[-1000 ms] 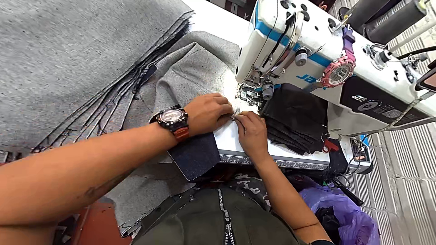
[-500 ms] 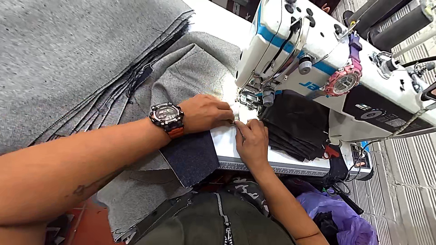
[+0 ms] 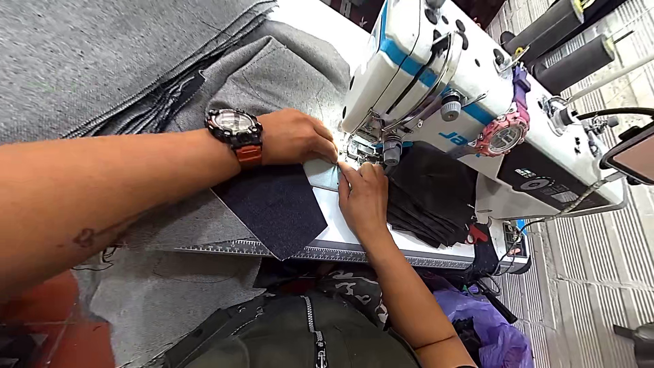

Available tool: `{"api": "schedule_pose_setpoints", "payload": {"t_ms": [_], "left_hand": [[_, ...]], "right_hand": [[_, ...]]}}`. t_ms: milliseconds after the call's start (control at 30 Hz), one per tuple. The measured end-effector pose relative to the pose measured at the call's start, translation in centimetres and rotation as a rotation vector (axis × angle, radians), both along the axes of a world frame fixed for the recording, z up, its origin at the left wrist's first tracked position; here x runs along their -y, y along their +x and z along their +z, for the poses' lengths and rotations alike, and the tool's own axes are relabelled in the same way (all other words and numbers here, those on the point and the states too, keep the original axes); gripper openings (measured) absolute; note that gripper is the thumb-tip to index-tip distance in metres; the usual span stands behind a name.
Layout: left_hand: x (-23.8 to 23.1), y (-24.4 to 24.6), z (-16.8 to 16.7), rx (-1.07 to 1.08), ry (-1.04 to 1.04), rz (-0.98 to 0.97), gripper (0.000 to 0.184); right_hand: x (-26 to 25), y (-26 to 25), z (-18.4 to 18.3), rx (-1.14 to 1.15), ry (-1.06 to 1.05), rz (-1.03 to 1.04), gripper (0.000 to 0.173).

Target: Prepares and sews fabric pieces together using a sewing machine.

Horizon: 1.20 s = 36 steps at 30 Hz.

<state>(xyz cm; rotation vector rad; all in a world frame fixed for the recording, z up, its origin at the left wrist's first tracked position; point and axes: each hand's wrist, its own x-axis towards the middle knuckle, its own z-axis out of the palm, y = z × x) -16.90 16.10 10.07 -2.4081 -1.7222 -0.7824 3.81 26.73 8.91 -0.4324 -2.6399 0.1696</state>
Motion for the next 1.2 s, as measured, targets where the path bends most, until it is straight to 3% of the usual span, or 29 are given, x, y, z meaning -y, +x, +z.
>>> {"api": "schedule_pose_setpoints", "payload": {"t_ms": [167, 367, 600, 700, 867, 967, 1033, 1100, 1167, 1200], "left_hand": [[-0.8, -1.1, 0.2, -0.003, -0.043, 0.106, 0.023], [-1.0, -1.1, 0.6, 0.03, -0.075, 0.221, 0.019], [-1.3, -2.0, -1.1, 0.084, -0.047, 0.422, 0.039], [-0.5, -0.5, 0.3, 0.124, -0.163, 0.537, 0.046], [1.6, 2.8, 0.9, 0.233, -0.204, 0.716, 0.049], [4.9, 6.3, 0.7, 0.293, -0.129, 0.8, 0.039], [7.9, 9.5, 0.7, 0.397, -0.026, 0.888, 0.025], [11.0, 13.7, 1.0, 0.564, 0.175, 0.949, 0.024], [13.8, 18.4, 2.4, 0.611, 0.297, 0.833, 0.027], [14.9, 20.3, 3.0, 0.569, 0.298, 0.711, 0.027]], "right_hand": [[0.0, -0.1, -0.3, 0.032, 0.002, -0.021, 0.029], [2.1, 3.3, -0.5, -0.068, -0.111, 0.114, 0.023], [3.7, 7.3, -2.2, -0.254, -0.169, 0.123, 0.019], [2.8, 7.6, -1.5, -0.345, -0.419, 0.152, 0.018], [0.5, 8.0, 0.1, -0.376, -1.056, 0.227, 0.025], [-0.2, 8.0, 1.1, -0.314, -1.456, 0.284, 0.026], [0.8, 8.1, 2.2, -0.137, -1.687, 0.328, 0.038], [2.5, 7.2, 2.4, 0.057, -1.874, 0.403, 0.057], [4.9, 6.1, 2.8, 0.152, -1.983, 0.421, 0.067], [6.5, 6.6, 3.8, 0.141, -1.922, 0.332, 0.06]]}}
